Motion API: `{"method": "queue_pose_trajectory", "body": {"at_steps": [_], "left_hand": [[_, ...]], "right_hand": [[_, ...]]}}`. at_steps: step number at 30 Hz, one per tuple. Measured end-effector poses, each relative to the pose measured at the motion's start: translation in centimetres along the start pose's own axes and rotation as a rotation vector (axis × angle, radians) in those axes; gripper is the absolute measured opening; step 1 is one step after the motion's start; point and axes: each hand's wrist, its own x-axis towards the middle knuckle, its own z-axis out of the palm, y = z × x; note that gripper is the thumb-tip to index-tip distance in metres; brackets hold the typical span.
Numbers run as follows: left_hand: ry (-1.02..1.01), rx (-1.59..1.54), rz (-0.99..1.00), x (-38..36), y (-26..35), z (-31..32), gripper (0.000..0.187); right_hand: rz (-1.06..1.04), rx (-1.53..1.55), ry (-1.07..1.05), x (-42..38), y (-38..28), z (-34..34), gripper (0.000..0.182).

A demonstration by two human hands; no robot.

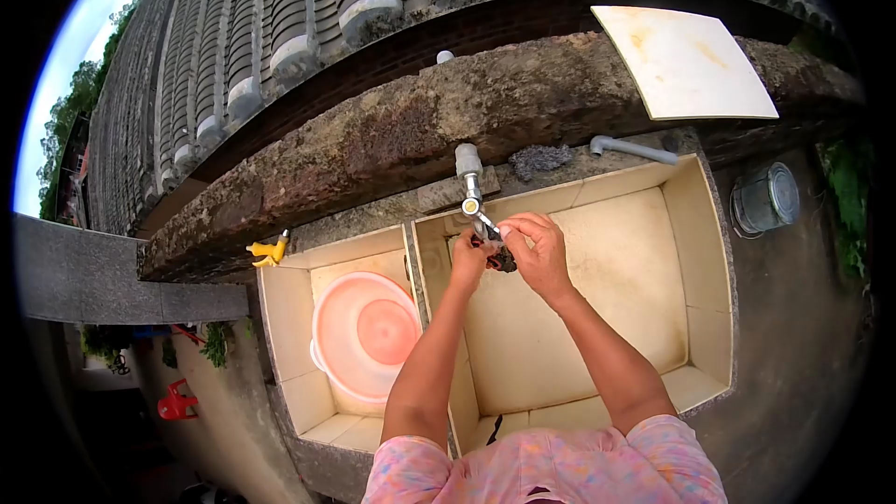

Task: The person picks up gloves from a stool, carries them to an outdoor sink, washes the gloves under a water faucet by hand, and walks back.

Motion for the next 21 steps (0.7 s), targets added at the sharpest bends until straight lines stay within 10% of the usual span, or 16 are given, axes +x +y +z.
{"method": "queue_pose_trajectory", "body": {"at_steps": [9,17,19,21], "left_hand": [[-0.046,-0.061,0.102,0.8,-0.7,-0.6,0.012],[-0.086,0.033,0.041,-3.0,1.1,-0.5,0.017],[-0.093,0.371,0.228,-5.0,1.1,-0.5,0.015],[-0.099,0.596,0.455,-7.5,0.9,-0.6,0.018]], "right_hand": [[-0.083,-0.126,-0.092,-0.9,-1.3,0.5,0.016],[0.659,0.531,-0.272,-3.5,8.2,-1.5,0.054],[1.323,0.579,-0.107,-7.1,11.0,-1.8,0.074],[1.486,0.785,-0.162,-9.8,10.4,-2.0,0.084]]}}
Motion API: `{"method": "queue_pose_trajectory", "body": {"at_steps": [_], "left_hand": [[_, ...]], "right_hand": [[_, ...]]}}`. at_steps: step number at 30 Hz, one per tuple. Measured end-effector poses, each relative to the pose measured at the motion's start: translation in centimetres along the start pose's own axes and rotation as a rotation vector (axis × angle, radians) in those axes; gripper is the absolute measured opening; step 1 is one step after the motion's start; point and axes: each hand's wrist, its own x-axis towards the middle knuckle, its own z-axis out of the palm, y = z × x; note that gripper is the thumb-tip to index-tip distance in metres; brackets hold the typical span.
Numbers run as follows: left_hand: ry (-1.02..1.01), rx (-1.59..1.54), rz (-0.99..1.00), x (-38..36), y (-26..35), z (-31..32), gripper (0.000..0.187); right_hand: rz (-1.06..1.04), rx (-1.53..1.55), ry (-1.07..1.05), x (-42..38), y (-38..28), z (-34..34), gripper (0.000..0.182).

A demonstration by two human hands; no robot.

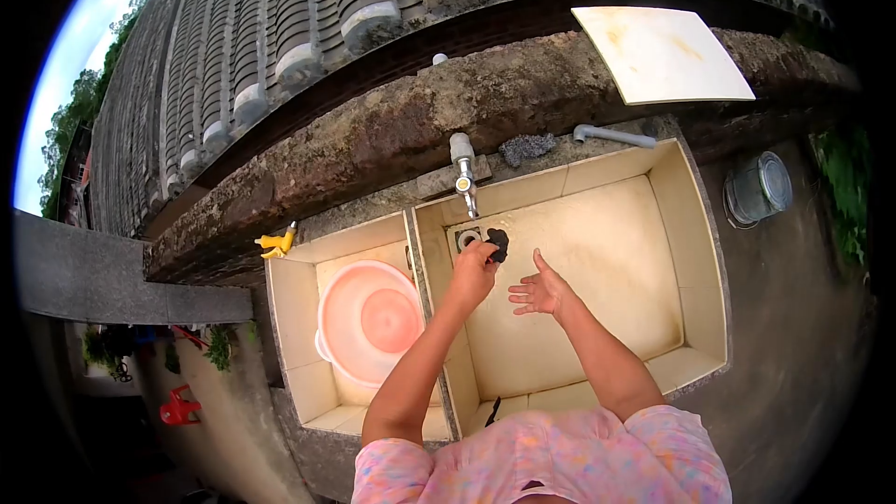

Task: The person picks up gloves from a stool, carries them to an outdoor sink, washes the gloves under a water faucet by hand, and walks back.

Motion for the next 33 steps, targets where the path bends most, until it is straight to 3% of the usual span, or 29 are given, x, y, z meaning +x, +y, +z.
{"method": "queue_pose_trajectory", "body": {"at_steps": [1,2,3,4,5,6,8,9,10,12,14,15,17,18,20,21,22,24,26,29,31,32,33], "left_hand": [[-0.051,0.186,0.199,-1.5,1.2,-0.3,0.023],[-0.102,0.371,0.396,-3.0,2.8,-0.8,0.028],[-0.107,0.371,0.391,-4.5,4.1,-1.1,0.028],[-0.238,0.412,0.455,-6.1,5.4,-1.4,0.029],[-0.371,0.45,0.52,-7.4,6.2,-1.4,0.031],[-0.381,0.444,0.515,-8.8,6.6,-1.2,0.031],[-0.457,0.402,0.675,-10.5,7.3,-0.8,0.029],[-0.509,0.372,0.654,-10.8,7.9,-1.1,0.03],[-0.511,0.371,0.654,-10.6,8.2,-1.3,0.03],[-0.323,0.163,0.6,-9.4,8.7,-2.0,0.032],[-0.284,0.021,0.338,-7.6,8.6,-3.4,0.028],[-0.282,0.021,0.338,-6.6,8.5,-3.5,0.028],[-0.201,-0.375,-0.097,-5.1,7.5,-3.3,0.019],[-0.197,-0.374,-0.096,-4.5,6.6,-2.9,0.019],[-0.423,-0.67,-0.266,-3.4,3.8,-1.3,0.021],[-0.457,-0.719,-0.316,-3.3,2.9,-0.6,0.035],[-0.459,-0.72,-0.313,-3.8,2.1,0.0,0.035],[-0.38,-1.455,-0.552,-4.7,3.4,0.8,0.06],[-0.321,-1.577,-0.571,-5.4,3.9,3.1,0.075],[-0.362,-1.763,-0.255,-5.7,6.5,4.2,0.077],[-0.294,-1.88,0.007,-4.7,6.9,4.2,0.065],[-0.297,-1.88,0.008,-4.1,6.4,4.0,0.065],[-0.377,-1.681,0.047,-3.4,5.5,3.2,0.055]], "right_hand": [[0.186,0.141,-0.117,-0.4,0.8,-0.1,0.094],[0.19,0.144,-0.115,-1.0,1.2,-0.1,0.094],[0.115,0.202,-0.333,-1.7,1.6,0.0,0.095],[0.035,0.264,-0.549,-2.2,2.2,0.0,0.095],[-0.001,0.425,-0.531,-1.8,2.4,0.3,0.072],[0.004,0.434,-0.524,-1.6,2.8,0.2,0.072],[-0.059,0.329,-0.443,-1.3,3.1,0.1,0.047],[-0.071,0.315,-0.434,-1.4,3.1,0.1,0.036],[-0.072,0.317,-0.433,-1.6,3.2,-0.1,0.036],[-0.191,0.198,-0.474,-2.9,3.2,-0.1,0.042],[-0.189,0.113,-0.545,-5.7,2.9,0.1,0.05],[-0.212,0.054,-0.573,-7.0,3.2,0.5,0.054],[-0.212,-0.079,-0.698,-7.5,3.7,0.4,0.057],[-0.211,-0.082,-0.7,-7.9,3.9,0.7,0.057],[-0.133,-0.064,-0.73,-8.7,4.1,1.2,0.049],[-0.039,0.088,-0.773,-8.5,4.2,1.0,0.045],[-0.043,0.087,-0.773,-8.5,4.2,0.7,0.045],[0.035,0.363,-0.863,-10.1,3.7,1.4,0.048],[0.074,0.429,-0.861,-12.1,2.7,2.4,0.042],[0.112,0.619,-0.839,-11.9,3.4,3.0,0.035],[0.098,0.741,-0.82,-11.5,3.5,3.2,0.033],[0.099,0.792,-0.866,-11.7,3.4,3.4,0.032],[0.1,0.842,-0.913,-11.9,3.2,3.5,0.031]]}}
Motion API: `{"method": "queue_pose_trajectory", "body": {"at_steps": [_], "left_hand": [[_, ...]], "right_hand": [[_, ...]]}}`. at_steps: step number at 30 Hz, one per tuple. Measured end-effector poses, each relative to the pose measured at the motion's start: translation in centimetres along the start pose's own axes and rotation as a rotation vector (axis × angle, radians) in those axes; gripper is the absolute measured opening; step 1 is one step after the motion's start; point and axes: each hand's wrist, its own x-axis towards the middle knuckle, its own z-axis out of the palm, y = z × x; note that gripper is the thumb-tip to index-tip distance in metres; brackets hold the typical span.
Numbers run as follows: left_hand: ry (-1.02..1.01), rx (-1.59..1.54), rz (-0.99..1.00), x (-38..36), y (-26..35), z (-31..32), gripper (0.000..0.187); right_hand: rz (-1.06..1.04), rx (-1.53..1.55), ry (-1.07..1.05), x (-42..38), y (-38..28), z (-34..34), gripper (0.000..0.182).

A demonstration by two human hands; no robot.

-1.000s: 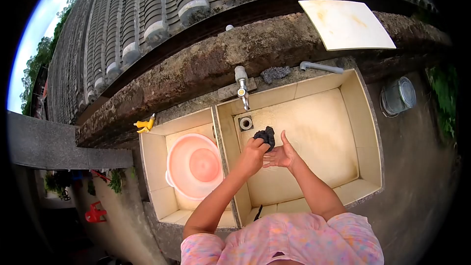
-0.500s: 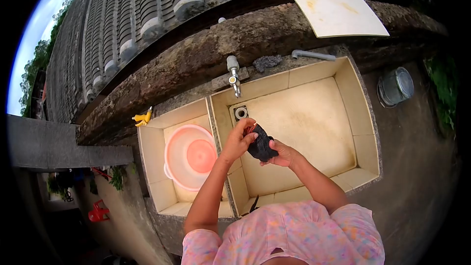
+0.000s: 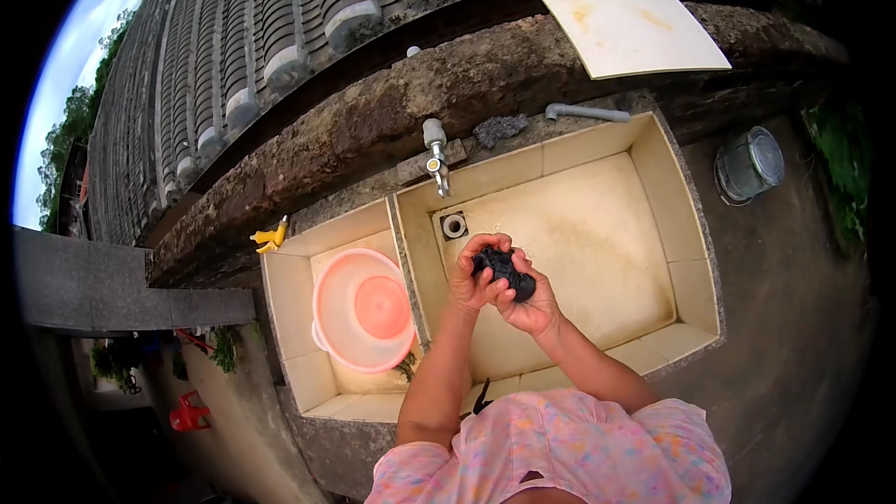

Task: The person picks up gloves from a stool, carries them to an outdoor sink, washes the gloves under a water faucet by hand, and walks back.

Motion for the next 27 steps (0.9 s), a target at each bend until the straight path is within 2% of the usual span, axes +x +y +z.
{"method": "queue_pose_trajectory", "body": {"at_steps": [1,2,3,4,5,6,7,8,9,10,11,13,14,16,17,19,21,25,27], "left_hand": [[-0.054,0.193,-0.06,0.2,0.8,-0.8,0.045],[0.109,0.237,-0.073,0.6,1.7,1.9,0.028],[0.11,0.239,-0.076,0.8,2.4,2.1,0.028],[0.169,0.483,-0.157,0.9,3.0,2.1,0.026],[0.228,0.727,-0.239,1.1,3.5,2.6,0.024],[0.358,0.784,-0.246,1.3,3.2,3.6,0.025],[0.36,0.786,-0.246,1.5,3.2,4.2,0.025],[0.396,0.916,-0.277,1.6,3.2,4.7,0.027],[0.432,1.044,-0.308,1.8,3.2,4.8,0.029],[0.433,1.044,-0.308,2.0,3.1,4.9,0.029],[0.445,1.072,-0.326,2.2,3.0,4.9,0.029],[0.459,1.098,-0.346,2.3,2.6,4.5,0.03],[0.476,1.17,-0.337,2.2,2.2,3.7,0.027],[0.495,1.242,-0.327,1.9,1.2,1.7,0.026],[0.561,1.25,-0.334,1.6,0.5,0.6,0.021],[0.625,1.258,-0.343,0.9,-0.5,-0.7,0.017],[0.672,1.496,-0.405,-0.2,-1.4,-1.4,0.017],[0.723,1.501,-0.453,-2.3,-3.2,-3.4,0.017],[0.734,1.483,-0.474,-2.9,-3.6,-3.9,0.017]], "right_hand": [[-0.001,0.0,0.0,-0.1,0.0,0.2,0.031],[0.077,-0.096,0.009,-0.3,0.0,0.5,0.035],[0.157,-0.193,0.018,-0.4,0.0,0.9,0.038],[0.147,-0.328,0.085,-0.6,-0.1,1.5,0.041],[0.148,-0.325,0.084,-0.6,-0.2,1.7,0.041],[0.154,-0.439,0.17,-0.6,-0.3,1.8,0.035],[0.16,-0.553,0.256,-0.5,-0.3,1.9,0.03],[0.162,-0.552,0.256,-0.5,-0.2,2.3,0.03],[0.169,-0.771,0.305,-0.5,-0.1,2.8,0.027],[0.175,-0.99,0.354,-0.5,0.2,3.2,0.025],[0.178,-0.99,0.356,-0.4,0.6,3.5,0.025],[-0.005,-1.382,0.5,-0.1,1.3,3.7,0.024],[-0.002,-1.381,0.503,0.1,1.4,3.2,0.024],[-0.321,-1.582,0.502,0.9,1.1,0.6,0.026],[-0.319,-1.581,0.501,1.3,0.6,-1.3,0.026],[-0.544,-1.938,0.675,1.7,-0.2,-5.1,0.029],[-0.49,-1.991,0.726,1.2,-0.2,-6.1,0.031],[-0.371,-2.097,0.792,0.3,-0.4,-8.9,0.036],[-0.375,-2.09,0.779,0.1,-0.2,-9.7,0.037]]}}
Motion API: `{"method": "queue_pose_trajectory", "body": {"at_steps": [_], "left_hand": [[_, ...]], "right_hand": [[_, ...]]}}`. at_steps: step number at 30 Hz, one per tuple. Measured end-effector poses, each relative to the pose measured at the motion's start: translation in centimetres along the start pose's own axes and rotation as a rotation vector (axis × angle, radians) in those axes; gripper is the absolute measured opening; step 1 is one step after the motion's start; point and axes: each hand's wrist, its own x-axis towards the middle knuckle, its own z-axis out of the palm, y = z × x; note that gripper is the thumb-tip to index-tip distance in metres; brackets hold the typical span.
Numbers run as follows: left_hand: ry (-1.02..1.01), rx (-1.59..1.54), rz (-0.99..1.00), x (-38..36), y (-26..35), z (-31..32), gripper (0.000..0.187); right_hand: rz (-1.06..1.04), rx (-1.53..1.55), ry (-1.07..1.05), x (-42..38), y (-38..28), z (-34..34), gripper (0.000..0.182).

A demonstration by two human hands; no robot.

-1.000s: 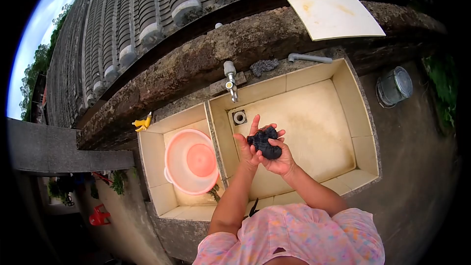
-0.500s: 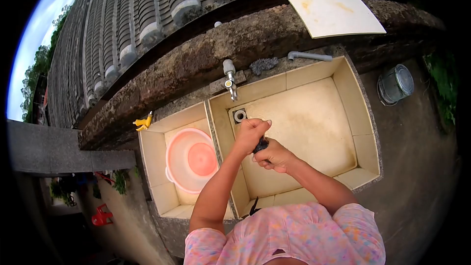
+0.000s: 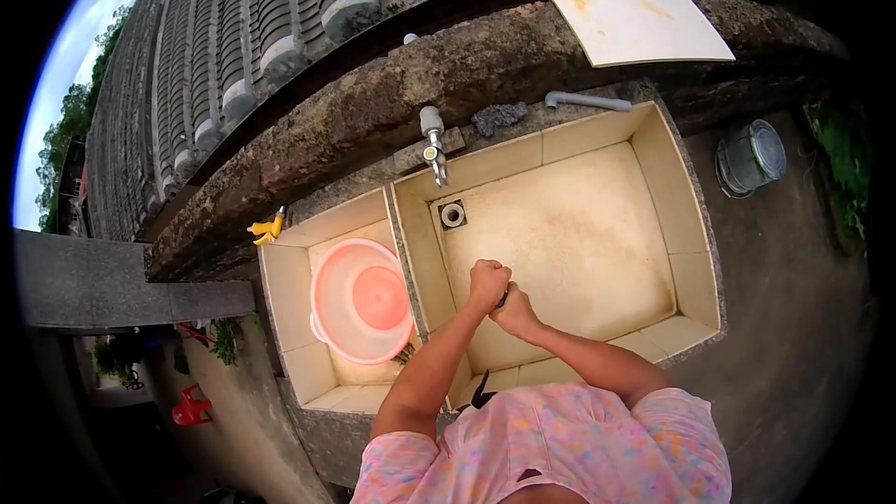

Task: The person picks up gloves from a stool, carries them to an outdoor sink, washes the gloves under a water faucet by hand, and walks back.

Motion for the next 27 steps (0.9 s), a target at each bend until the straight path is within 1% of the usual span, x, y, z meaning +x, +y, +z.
{"method": "queue_pose_trajectory", "body": {"at_steps": [2,3,5,6,7,8,9,10,11,12,14,15,16,18,19,21,22,24,25,27], "left_hand": [[0.046,-0.033,0.027,-0.1,-0.5,0.5,0.019],[0.035,-0.035,0.029,0.0,-0.9,0.6,0.019],[-0.074,-0.111,-0.036,0.4,-1.2,0.1,0.013],[-0.08,-0.111,-0.032,0.3,-0.9,-0.2,0.013],[-0.154,-0.412,-0.015,0.3,-0.6,-0.4,0.009],[-0.226,-0.712,-0.003,0.0,-0.2,-0.9,0.014],[-0.225,-0.712,-0.002,-0.3,0.0,-1.5,0.014],[-0.257,-0.883,-0.045,-0.7,0.2,-2.2,0.023],[-0.287,-1.054,-0.09,-1.2,0.2,-2.8,0.033],[-0.282,-1.055,-0.091,-1.7,0.4,-3.3,0.033],[-0.519,-0.959,-0.244,-2.7,0.7,-3.9,0.039],[-0.513,-0.875,-0.254,-3.1,0.6,-3.7,0.039],[-0.506,-0.878,-0.256,-3.4,0.4,-3.7,0.039],[-0.557,-1.007,-0.261,-4.0,0.3,-3.8,0.039],[-0.553,-1.01,-0.261,-4.3,0.4,-3.8,0.039],[-0.49,-1.142,-0.406,-5.3,1.4,-4.1,0.032],[-0.485,-1.145,-0.404,-5.4,1.1,-3.8,0.032],[-0.455,-1.191,-0.369,-5.8,0.6,-3.4,0.027],[-0.451,-1.192,-0.369,-6.1,0.4,-3.4,0.027],[-0.443,-1.288,-0.364,-6.9,0.6,-3.7,0.027]], "right_hand": [[0.001,0.011,0.009,-0.2,0.4,0.0,0.038],[0.012,0.0,0.001,-0.1,0.3,0.1,0.041],[0.024,-0.012,0.001,0.0,0.2,-0.5,0.044],[-0.008,0.034,-0.049,0.3,0.2,-1.2,0.054],[-0.042,0.081,-0.102,0.6,0.1,-1.8,0.063],[-0.041,0.082,-0.101,0.6,-0.1,-2.5,0.063],[-0.048,0.136,-0.141,0.5,-0.5,-3.5,0.073],[-0.055,0.189,-0.183,0.5,-0.8,-4.3,0.084],[-0.187,0.128,-0.165,0.5,-0.7,-4.9,0.084],[-0.188,0.128,-0.169,0.4,-0.4,-5.2,0.084],[-0.432,-0.196,0.027,0.2,-0.5,-5.8,0.072],[-0.386,-0.21,-0.016,-0.4,-1.3,-6.5,0.064],[-0.388,-0.209,-0.023,-0.7,-1.3,-6.6,0.064],[-0.483,-0.159,0.011,-1.1,-1.3,-6.9,0.064],[-0.484,-0.16,0.005,-1.3,-1.5,-7.0,0.064],[-0.524,-0.143,0.053,-1.8,-1.9,-7.1,0.063],[-0.526,-0.144,0.047,-1.9,-1.8,-7.1,0.063],[-0.532,-0.049,0.049,-2.0,-1.6,-6.9,0.061],[-0.533,-0.048,0.045,-2.1,-1.5,-7.0,0.061],[-0.447,0.189,-0.027,-2.4,-1.5,-7.5,0.057]]}}
